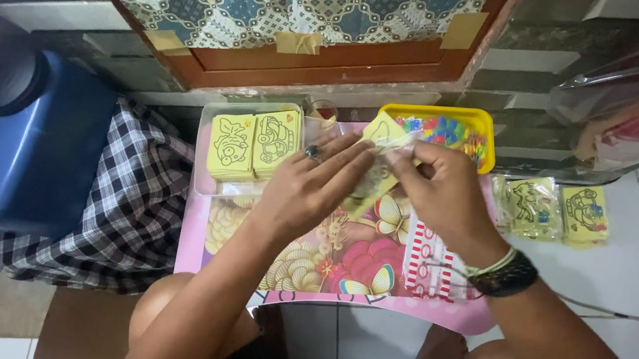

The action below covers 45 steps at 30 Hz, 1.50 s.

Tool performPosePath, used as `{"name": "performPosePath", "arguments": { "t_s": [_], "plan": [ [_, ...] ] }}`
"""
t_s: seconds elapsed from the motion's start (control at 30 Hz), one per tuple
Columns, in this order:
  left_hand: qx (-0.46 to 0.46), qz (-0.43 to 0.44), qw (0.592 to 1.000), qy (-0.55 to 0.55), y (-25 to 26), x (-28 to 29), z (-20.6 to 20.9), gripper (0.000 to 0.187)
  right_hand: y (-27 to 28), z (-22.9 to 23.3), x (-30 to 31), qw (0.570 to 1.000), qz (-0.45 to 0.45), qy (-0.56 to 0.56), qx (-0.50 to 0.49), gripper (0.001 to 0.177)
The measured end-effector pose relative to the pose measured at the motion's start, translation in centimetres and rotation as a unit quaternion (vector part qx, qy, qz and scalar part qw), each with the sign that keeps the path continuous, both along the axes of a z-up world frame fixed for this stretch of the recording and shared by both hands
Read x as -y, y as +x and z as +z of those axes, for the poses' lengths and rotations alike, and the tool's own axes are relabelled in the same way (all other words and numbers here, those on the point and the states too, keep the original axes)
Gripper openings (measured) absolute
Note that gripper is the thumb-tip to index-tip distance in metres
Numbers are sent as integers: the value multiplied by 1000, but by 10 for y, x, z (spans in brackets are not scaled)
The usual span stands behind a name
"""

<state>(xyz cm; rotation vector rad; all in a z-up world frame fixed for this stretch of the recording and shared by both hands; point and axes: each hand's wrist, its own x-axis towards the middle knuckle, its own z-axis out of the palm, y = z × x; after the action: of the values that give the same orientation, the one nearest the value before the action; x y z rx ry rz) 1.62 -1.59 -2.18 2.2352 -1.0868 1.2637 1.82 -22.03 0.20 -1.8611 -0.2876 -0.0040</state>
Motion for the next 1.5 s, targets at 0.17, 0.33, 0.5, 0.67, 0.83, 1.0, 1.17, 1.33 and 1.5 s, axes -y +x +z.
{"name": "performPosePath", "arguments": {
  "t_s": [0.17,0.33,0.5,0.67,0.83,1.0,1.17,1.33,1.5],
  "plan": [
    [-235,-152,958,-58,-7,-9,19,74,10,24,23,975,97,-150,135,22],
    [-332,-158,923,-117,-5,-10,-2,73,15,13,27,956,178,-182,144,13],
    [-584,-146,782,-161,-7,-5,-10,22,18,12,23,960,175,-169,136,18],
    [-714,-230,625,-215,-12,3,-15,34,16,17,20,966,166,-165,111,10],
    [-753,-171,586,-244,-9,2,-8,33,19,18,28,966,159,-180,97,11],
    [-742,-27,605,-288,-2,-7,15,21,22,29,59,929,37,-187,318,11],
    [-736,-42,602,-306,-3,-10,15,19,8,46,55,973,-38,31,228,64],
    [-719,-79,632,-279,-10,0,19,18,-1,46,34,985,-63,69,146,33],
    [-697,-144,648,-273,-14,2,13,25,0,46,28,993,-38,37,107,33]
  ]
}}
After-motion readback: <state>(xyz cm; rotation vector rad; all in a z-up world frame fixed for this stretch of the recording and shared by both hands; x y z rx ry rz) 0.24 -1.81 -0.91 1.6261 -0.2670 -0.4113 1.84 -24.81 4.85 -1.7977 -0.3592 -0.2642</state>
